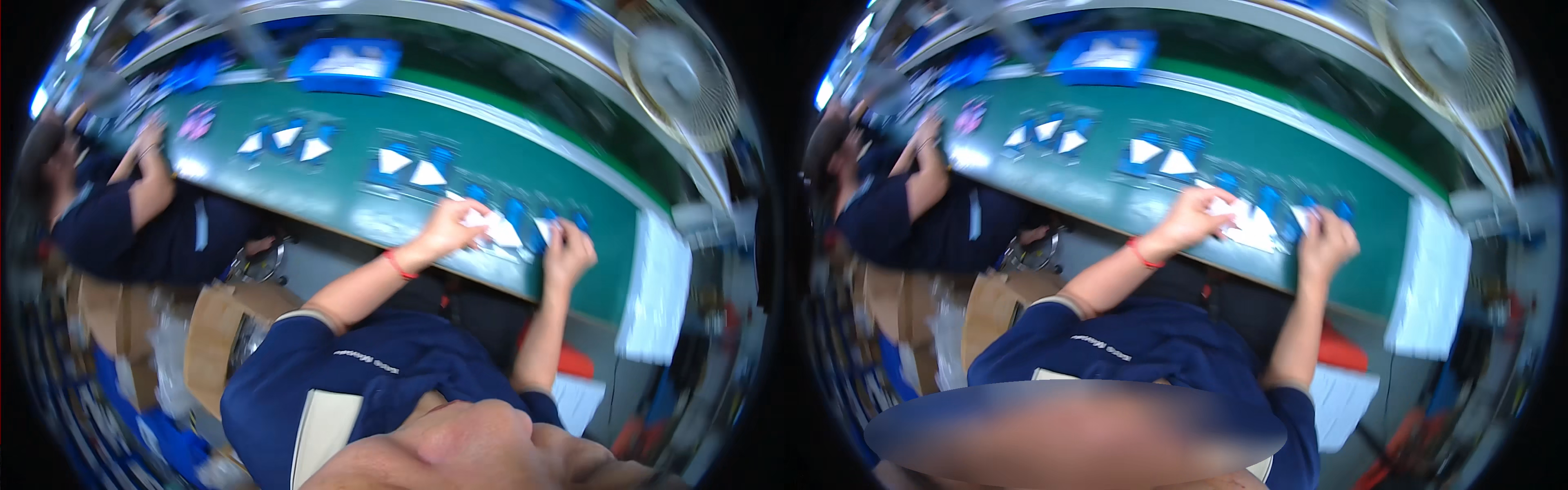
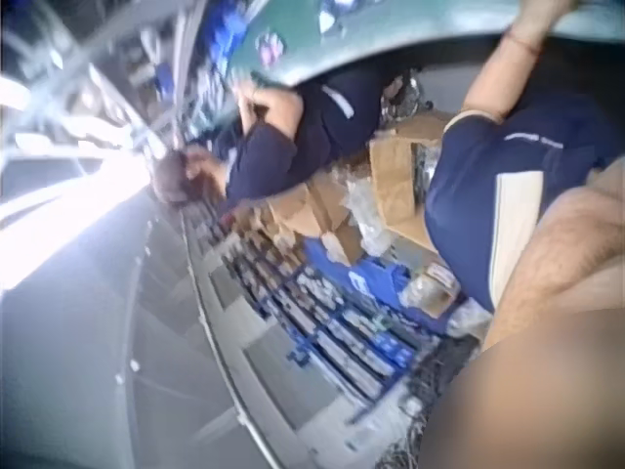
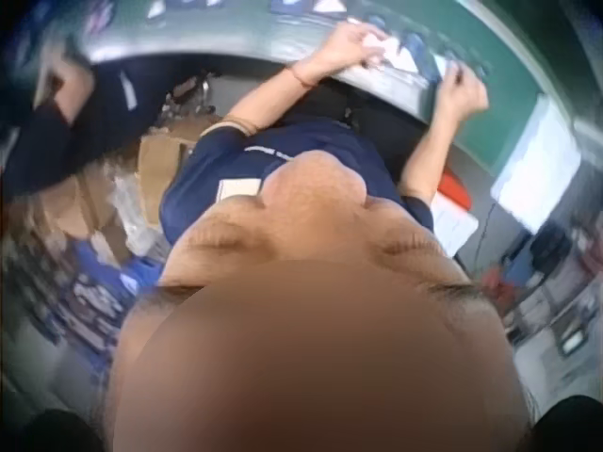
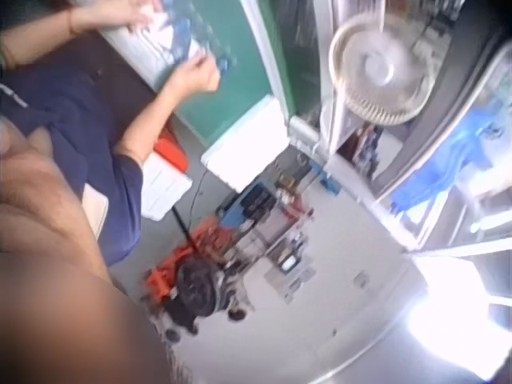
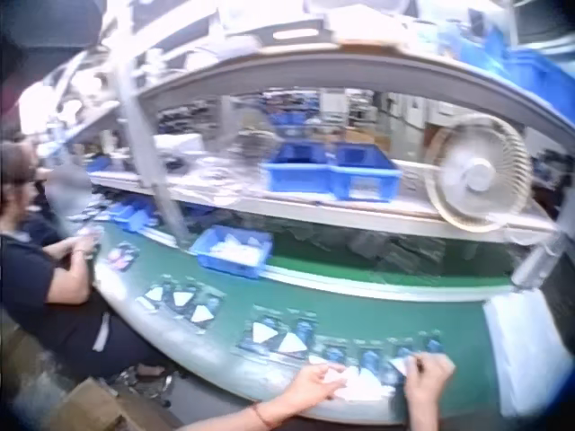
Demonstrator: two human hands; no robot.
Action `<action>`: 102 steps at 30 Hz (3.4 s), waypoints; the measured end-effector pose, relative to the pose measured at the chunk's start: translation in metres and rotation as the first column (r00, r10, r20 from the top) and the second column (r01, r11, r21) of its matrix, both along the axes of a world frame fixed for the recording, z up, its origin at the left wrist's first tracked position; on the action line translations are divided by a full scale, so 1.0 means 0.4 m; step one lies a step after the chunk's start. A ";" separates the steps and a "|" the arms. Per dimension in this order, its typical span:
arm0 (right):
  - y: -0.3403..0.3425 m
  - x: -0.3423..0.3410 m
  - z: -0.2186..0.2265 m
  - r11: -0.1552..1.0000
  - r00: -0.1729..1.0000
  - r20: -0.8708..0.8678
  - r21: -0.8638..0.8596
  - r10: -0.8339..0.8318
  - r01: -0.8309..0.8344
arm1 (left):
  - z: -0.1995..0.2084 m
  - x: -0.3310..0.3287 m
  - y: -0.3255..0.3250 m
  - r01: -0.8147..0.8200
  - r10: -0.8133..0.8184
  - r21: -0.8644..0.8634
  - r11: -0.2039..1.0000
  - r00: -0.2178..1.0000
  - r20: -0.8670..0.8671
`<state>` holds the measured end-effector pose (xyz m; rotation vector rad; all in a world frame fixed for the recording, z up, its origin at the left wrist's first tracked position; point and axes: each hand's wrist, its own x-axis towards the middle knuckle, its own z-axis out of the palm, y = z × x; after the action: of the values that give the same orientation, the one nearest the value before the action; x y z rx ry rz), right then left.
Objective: The person assembles small electronic components into clear plastic packaging on a green workbench. They place blue circuit boards into the plastic trays, add white triangular paper inserts, and arrange the finished units in a row. The process is repeated for multiple units throughout the clip.
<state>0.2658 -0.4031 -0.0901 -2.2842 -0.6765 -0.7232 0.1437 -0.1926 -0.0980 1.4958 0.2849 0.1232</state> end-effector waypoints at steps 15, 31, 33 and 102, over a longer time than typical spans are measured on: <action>0.005 -0.011 -0.024 0.778 0.804 -0.411 0.621 0.429 -0.098 | 0.030 0.000 0.056 -0.053 0.013 0.201 0.978 0.981 0.194; -0.196 0.115 -0.071 0.991 0.988 -0.141 -0.124 -0.067 0.050 | 0.068 0.193 0.830 -0.399 0.531 0.913 0.082 0.793 0.299; -0.190 0.107 -0.057 0.989 0.991 -0.130 -0.147 -0.034 0.015 | 0.076 0.190 0.820 -0.468 0.510 0.881 0.070 0.776 0.371; -0.153 0.092 -0.032 0.867 0.949 -0.127 -0.384 0.290 -0.317 | -0.555 -1.073 -0.406 -0.679 0.200 0.032 0.733 0.170 -0.965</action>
<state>0.3025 -0.4644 -0.1030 -2.4627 -1.2152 -0.3803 -0.2855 -0.3550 -0.3200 0.7931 1.6834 -0.3660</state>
